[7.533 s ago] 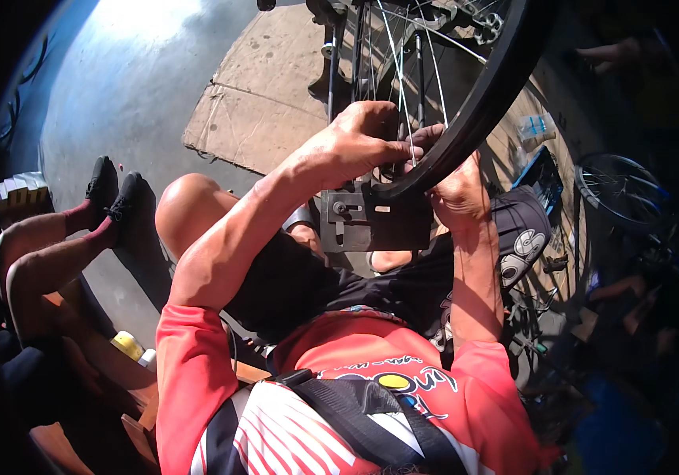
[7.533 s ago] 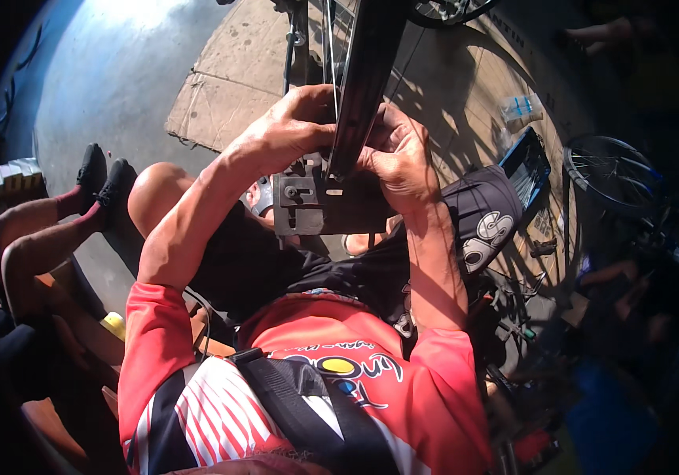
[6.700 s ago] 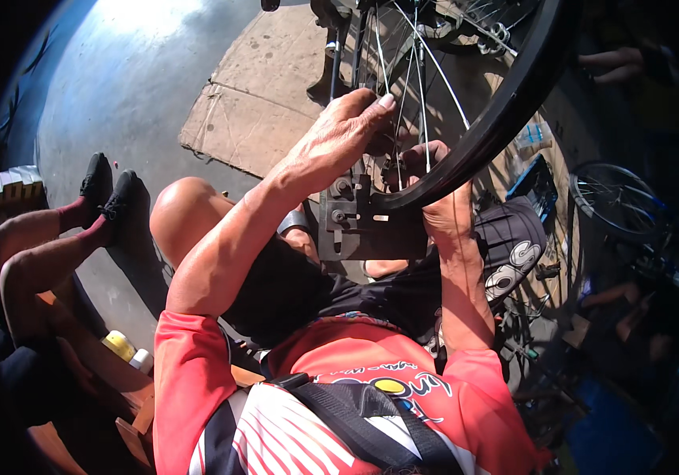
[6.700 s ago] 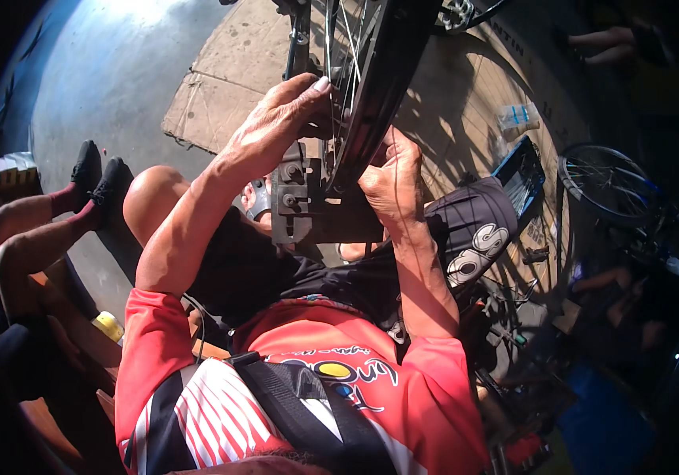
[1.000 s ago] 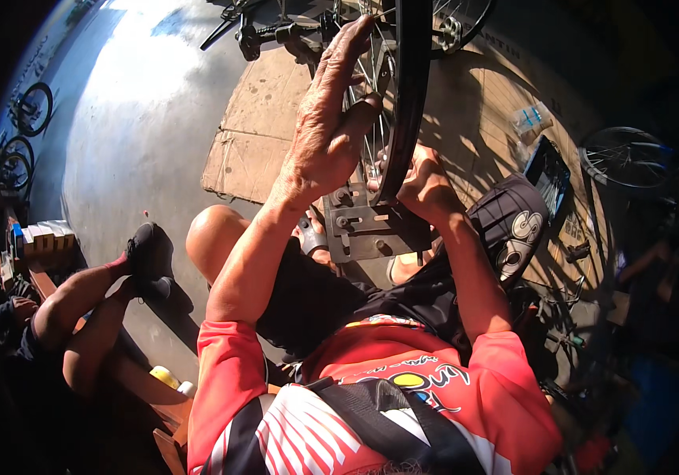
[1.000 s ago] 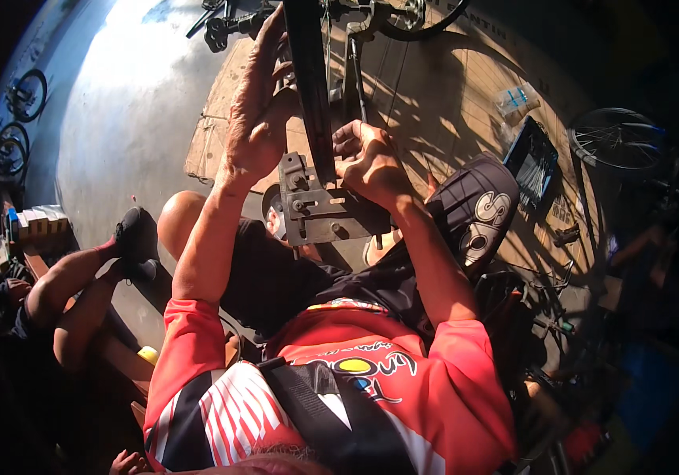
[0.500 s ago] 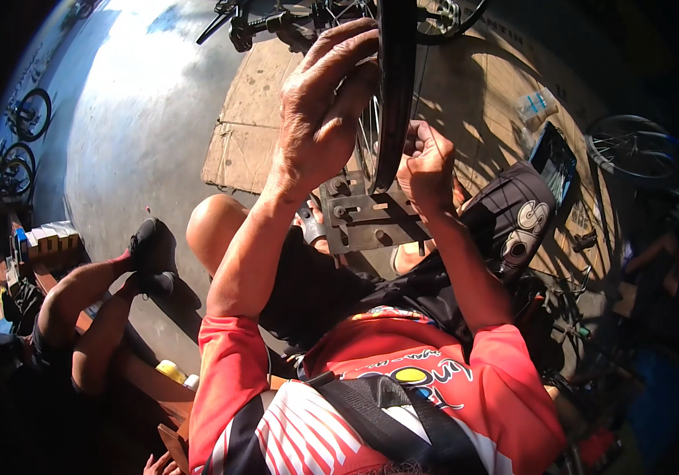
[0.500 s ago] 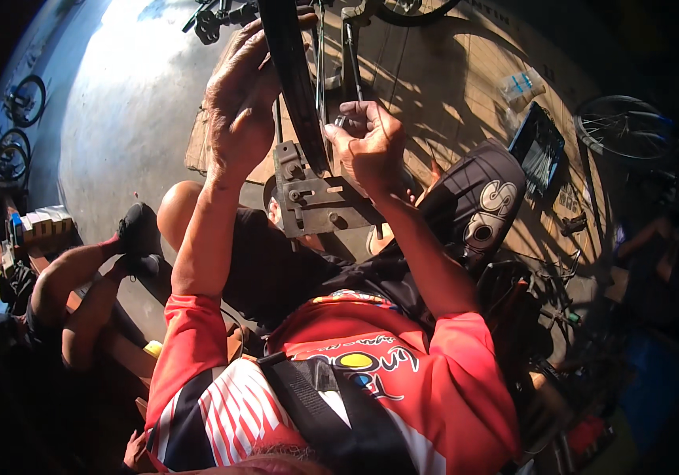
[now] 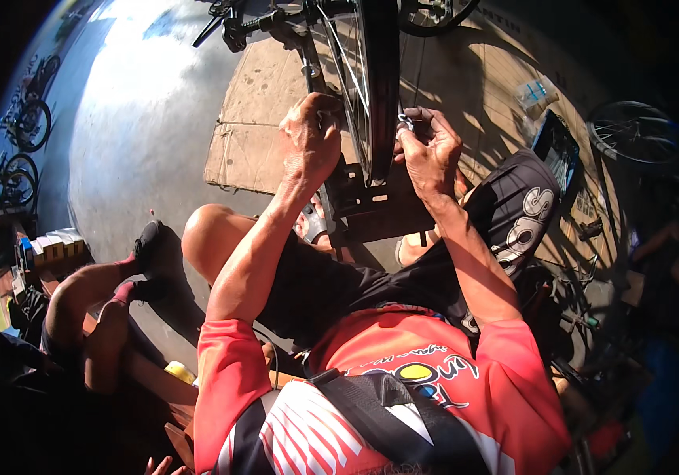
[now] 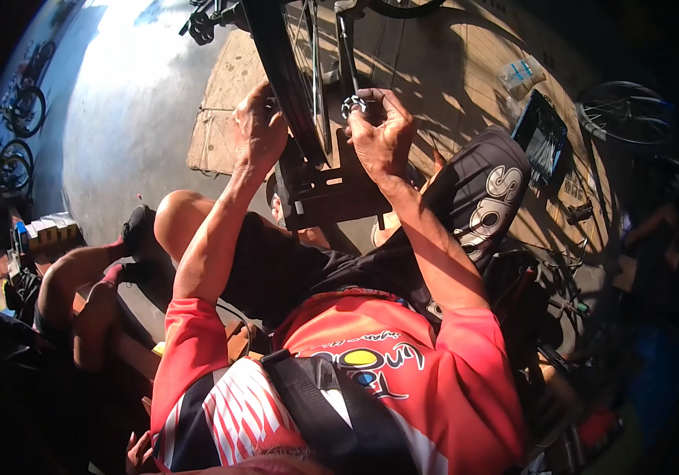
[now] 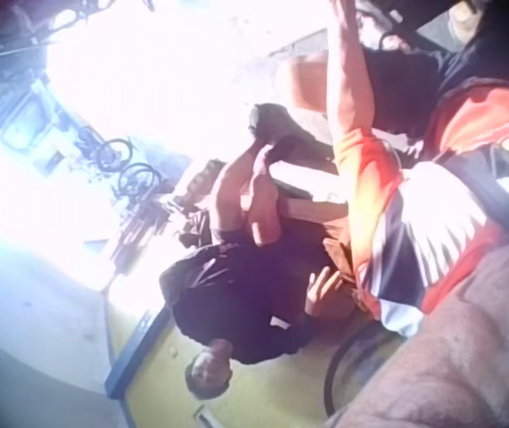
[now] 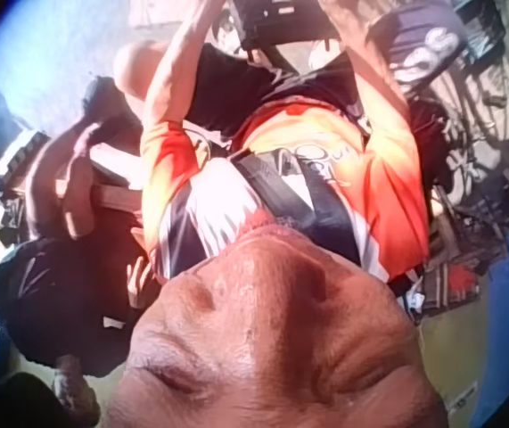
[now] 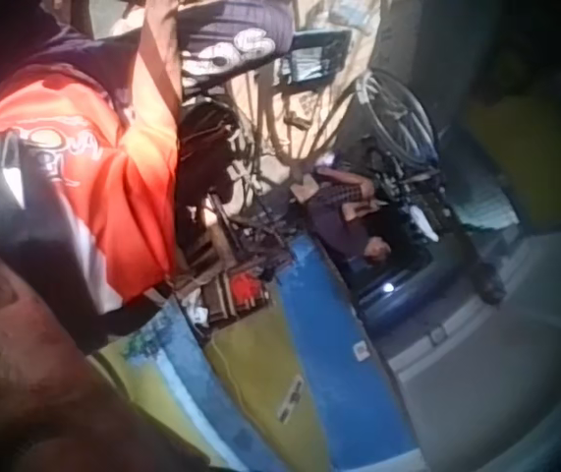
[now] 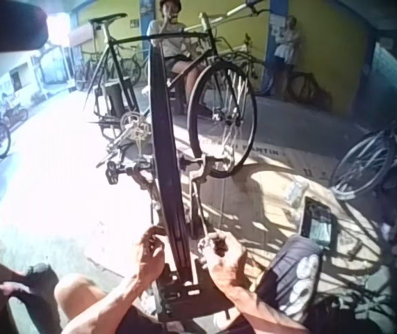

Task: The person is adjusting the spokes on a bicycle wheel using a spoke wrench at a repair station.

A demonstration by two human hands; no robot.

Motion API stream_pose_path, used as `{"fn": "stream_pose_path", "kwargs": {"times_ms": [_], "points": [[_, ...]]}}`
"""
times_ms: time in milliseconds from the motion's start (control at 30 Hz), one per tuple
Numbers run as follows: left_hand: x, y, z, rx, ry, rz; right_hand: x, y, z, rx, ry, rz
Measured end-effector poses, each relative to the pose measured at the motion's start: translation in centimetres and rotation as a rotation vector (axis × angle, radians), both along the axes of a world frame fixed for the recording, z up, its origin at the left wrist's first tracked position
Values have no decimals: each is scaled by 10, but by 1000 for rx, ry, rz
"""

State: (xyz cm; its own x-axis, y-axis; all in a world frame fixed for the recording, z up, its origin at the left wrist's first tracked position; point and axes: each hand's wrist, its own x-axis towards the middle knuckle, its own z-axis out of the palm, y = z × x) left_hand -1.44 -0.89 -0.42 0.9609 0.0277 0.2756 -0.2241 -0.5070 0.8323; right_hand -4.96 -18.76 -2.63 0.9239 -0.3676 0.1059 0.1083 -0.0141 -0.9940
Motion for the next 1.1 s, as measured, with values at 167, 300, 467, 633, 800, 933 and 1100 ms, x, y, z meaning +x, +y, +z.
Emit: {"fn": "stream_pose_path", "kwargs": {"times_ms": [167, 300, 467, 633, 800, 933, 1100], "points": [[1, -6, -5, -28, -4, -49, 2, -3, -8, -62, -49, 13], [1, -3, -11, -30, -48, -51, 1, 1, -3, -57, -7, -8], [1, -5, -8, -44, -27, -49, 3, -4, -10, -52, -36, -2], [2, -2, -6, -68, -1, -68, 4, -1, -9, -117, -5, -19], [3, -1, -2, -81, 23, -71, 5, -2, -11, -125, -47, -8], [2, 1, -1, -67, -34, -89, 2, -3, -3, -209, 16, 0], [3, 0, -2, -72, 0, -81, 2, 1, -2, -154, -42, -10]]}}
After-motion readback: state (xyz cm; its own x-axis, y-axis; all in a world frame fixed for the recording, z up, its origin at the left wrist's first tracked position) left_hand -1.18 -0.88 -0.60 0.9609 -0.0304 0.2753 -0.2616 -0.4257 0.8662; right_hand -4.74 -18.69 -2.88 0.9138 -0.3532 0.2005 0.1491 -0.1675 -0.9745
